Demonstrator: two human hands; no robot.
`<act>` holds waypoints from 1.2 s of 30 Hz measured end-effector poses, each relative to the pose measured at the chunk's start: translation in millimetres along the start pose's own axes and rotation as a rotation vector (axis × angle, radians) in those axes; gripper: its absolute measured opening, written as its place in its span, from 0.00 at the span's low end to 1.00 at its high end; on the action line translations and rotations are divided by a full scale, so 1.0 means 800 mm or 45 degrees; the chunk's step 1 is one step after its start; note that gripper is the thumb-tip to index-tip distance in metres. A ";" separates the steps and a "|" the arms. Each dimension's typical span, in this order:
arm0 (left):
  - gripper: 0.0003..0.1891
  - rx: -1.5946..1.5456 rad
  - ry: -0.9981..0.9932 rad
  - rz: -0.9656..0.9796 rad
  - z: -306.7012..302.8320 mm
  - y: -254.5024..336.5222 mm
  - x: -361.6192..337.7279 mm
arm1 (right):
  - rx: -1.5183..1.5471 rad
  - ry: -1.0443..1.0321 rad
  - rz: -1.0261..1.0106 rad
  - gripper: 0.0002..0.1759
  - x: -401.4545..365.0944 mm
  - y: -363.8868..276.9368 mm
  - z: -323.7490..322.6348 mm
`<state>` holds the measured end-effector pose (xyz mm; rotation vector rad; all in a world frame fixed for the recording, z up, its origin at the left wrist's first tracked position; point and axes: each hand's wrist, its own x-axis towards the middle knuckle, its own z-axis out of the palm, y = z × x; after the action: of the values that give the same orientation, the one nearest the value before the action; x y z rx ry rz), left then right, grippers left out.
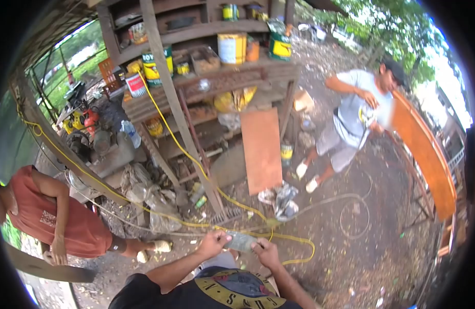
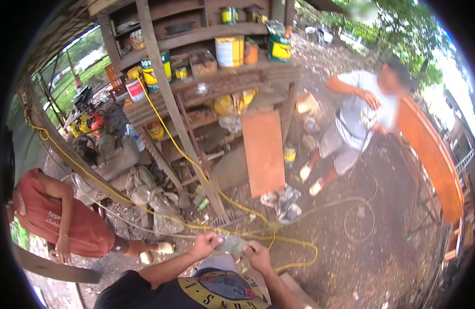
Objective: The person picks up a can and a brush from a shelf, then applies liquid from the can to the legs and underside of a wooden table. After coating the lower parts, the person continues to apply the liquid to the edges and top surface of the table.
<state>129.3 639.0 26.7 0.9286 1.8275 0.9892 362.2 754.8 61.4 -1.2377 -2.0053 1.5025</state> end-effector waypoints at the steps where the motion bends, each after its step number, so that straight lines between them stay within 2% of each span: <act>1: 0.16 0.002 0.037 -0.007 -0.002 -0.004 0.023 | -0.021 -0.002 -0.044 0.12 0.023 -0.001 -0.001; 4: 0.13 -0.333 0.176 0.016 -0.007 0.000 0.085 | -0.060 0.079 -0.254 0.12 0.103 -0.006 0.005; 6: 0.12 -0.557 0.187 0.018 -0.023 0.041 0.121 | -0.063 0.043 -0.298 0.12 0.161 -0.008 -0.007; 7: 0.11 -0.658 0.188 0.007 -0.034 0.055 0.134 | -0.053 0.022 -0.310 0.12 0.183 -0.008 -0.008; 8: 0.11 -0.430 0.199 0.141 -0.047 0.057 0.156 | 0.031 -0.003 -0.249 0.11 0.201 -0.029 -0.015; 11: 0.14 -0.760 0.192 0.119 -0.083 0.072 0.189 | 0.184 0.074 -0.280 0.09 0.275 -0.029 -0.034; 12: 0.18 -0.696 0.192 0.069 -0.104 0.087 0.189 | 0.292 0.119 -0.178 0.08 0.285 -0.077 -0.047; 16: 0.16 -0.606 0.461 0.027 -0.137 0.026 0.209 | 0.554 0.351 -0.045 0.06 0.374 -0.131 -0.084; 19: 0.15 -0.593 0.656 -0.028 -0.145 0.006 0.197 | 0.737 0.468 -0.128 0.03 0.457 -0.169 -0.115; 21: 0.16 -0.589 0.739 -0.031 -0.137 -0.057 0.204 | 0.829 0.504 -0.224 0.02 0.526 -0.177 -0.131; 23: 0.22 -0.324 0.673 -0.031 -0.141 -0.075 0.197 | 0.876 0.552 -0.331 0.01 0.591 -0.203 -0.146; 24: 0.24 -0.193 0.642 -0.035 -0.143 -0.067 0.195 | 0.899 0.573 -0.383 0.01 0.624 -0.217 -0.153; 27: 0.24 -0.299 0.776 -0.245 -0.141 -0.006 0.226 | 0.901 0.571 -0.442 0.01 0.723 -0.258 -0.176; 28: 0.24 -0.255 0.835 -0.181 -0.139 0.003 0.247 | 1.001 0.531 -0.461 0.03 0.768 -0.259 -0.185; 31: 0.23 -0.288 0.991 -0.229 -0.121 0.011 0.326 | 1.138 0.454 -0.469 0.04 0.860 -0.303 -0.208; 32: 0.22 -0.349 0.984 -0.190 -0.120 0.023 0.350 | 1.153 0.432 -0.481 0.04 0.892 -0.311 -0.214; 35: 0.23 0.158 0.925 -0.365 -0.115 0.062 0.420 | 1.174 0.357 -0.510 0.05 0.986 -0.329 -0.233; 36: 0.23 0.033 0.894 -0.290 -0.120 0.116 0.436 | 1.179 0.333 -0.512 0.05 1.011 -0.330 -0.235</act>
<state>-68.5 955.3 29.8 0.3793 2.4579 1.2401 -72.4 1497.8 193.7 -0.5540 -1.0513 1.6319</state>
